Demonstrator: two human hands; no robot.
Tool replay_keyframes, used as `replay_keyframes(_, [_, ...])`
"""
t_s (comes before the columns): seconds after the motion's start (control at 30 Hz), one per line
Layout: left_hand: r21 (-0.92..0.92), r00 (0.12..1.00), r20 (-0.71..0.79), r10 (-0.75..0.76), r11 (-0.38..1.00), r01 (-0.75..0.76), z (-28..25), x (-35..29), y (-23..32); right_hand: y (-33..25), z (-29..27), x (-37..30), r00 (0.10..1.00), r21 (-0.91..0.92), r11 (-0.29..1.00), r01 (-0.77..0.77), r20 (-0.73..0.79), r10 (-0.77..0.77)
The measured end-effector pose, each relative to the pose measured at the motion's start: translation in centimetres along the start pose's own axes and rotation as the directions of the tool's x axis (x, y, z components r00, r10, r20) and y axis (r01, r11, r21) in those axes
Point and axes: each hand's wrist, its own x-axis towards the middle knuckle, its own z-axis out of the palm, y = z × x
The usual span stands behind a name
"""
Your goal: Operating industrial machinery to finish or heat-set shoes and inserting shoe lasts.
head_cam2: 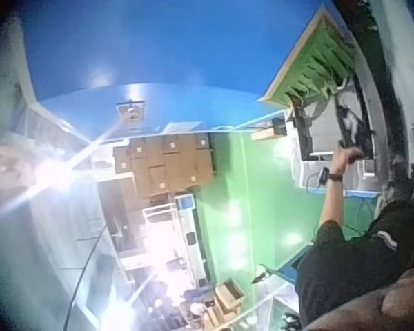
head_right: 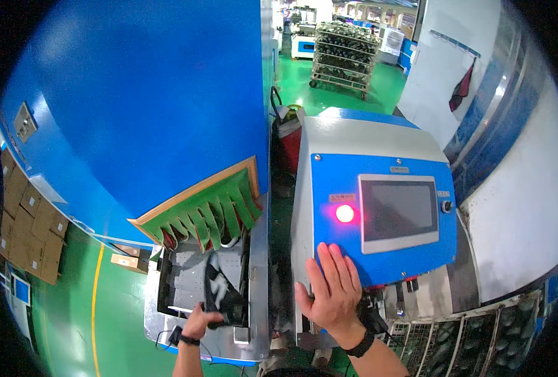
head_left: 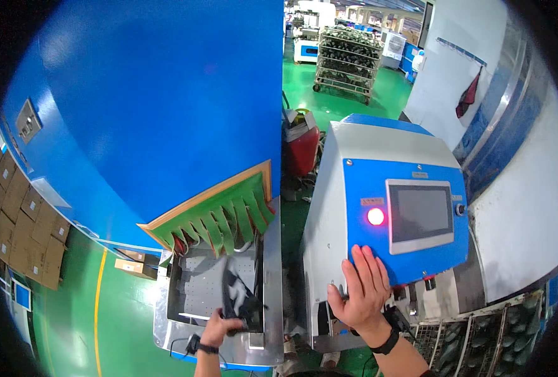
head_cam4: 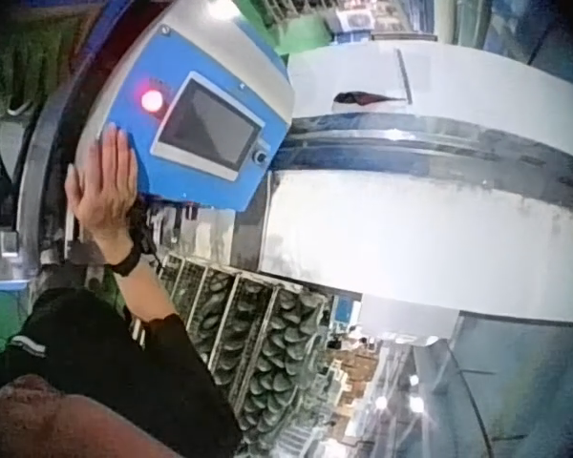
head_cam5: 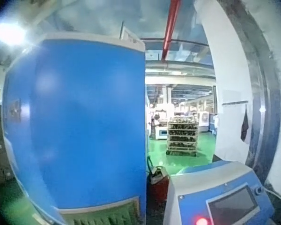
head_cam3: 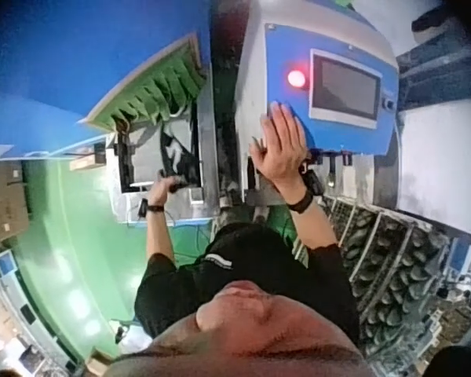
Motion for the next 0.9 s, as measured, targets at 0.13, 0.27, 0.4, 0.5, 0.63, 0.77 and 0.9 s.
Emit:
replay_keyframes(0.13, [0.501,0.926,0.358,0.117,0.813,-0.296,5.0,-12.5,7.1,-3.4,-3.4,-3.7,0.984,0.480,0.860,0.173,-0.051,-0.170])
replay_keyframes(0.27, [0.567,0.656,0.734,0.176,0.372,-0.735,11.0,-17.7,7.3,-5.6,-5.7,-8.7,0.476,0.776,0.565,-0.280,0.623,-0.621])
replay_keyframes(0.4, [0.500,0.641,0.571,0.513,0.402,-0.767,16.7,-19.5,7.1,0.8,-4.4,-16.0,0.307,0.553,0.342,-0.760,0.769,-0.560])
replay_keyframes(0.5, [0.771,0.743,-0.119,0.659,0.533,-0.349,20.2,-18.8,-0.5,5.8,-5.3,-19.7,0.390,0.465,0.214,-0.859,0.865,-0.316])
replay_keyframes(0.63, [0.834,0.777,0.153,0.610,0.342,-0.433,28.8,-22.3,-3.9,7.3,-8.2,-23.0,0.481,0.462,-0.140,-0.876,0.857,-0.185])
replay_keyframes(0.77, [0.887,0.847,0.349,0.401,0.152,-0.437,33.7,-21.7,-4.0,9.0,-11.6,-25.3,0.430,0.370,0.385,-0.846,0.899,0.080])
replay_keyframes(0.9, [0.737,0.728,0.663,0.177,0.018,-0.676,35.9,-21.9,-3.1,10.8,-15.3,-27.4,0.284,0.140,0.497,-0.856,0.932,0.227])
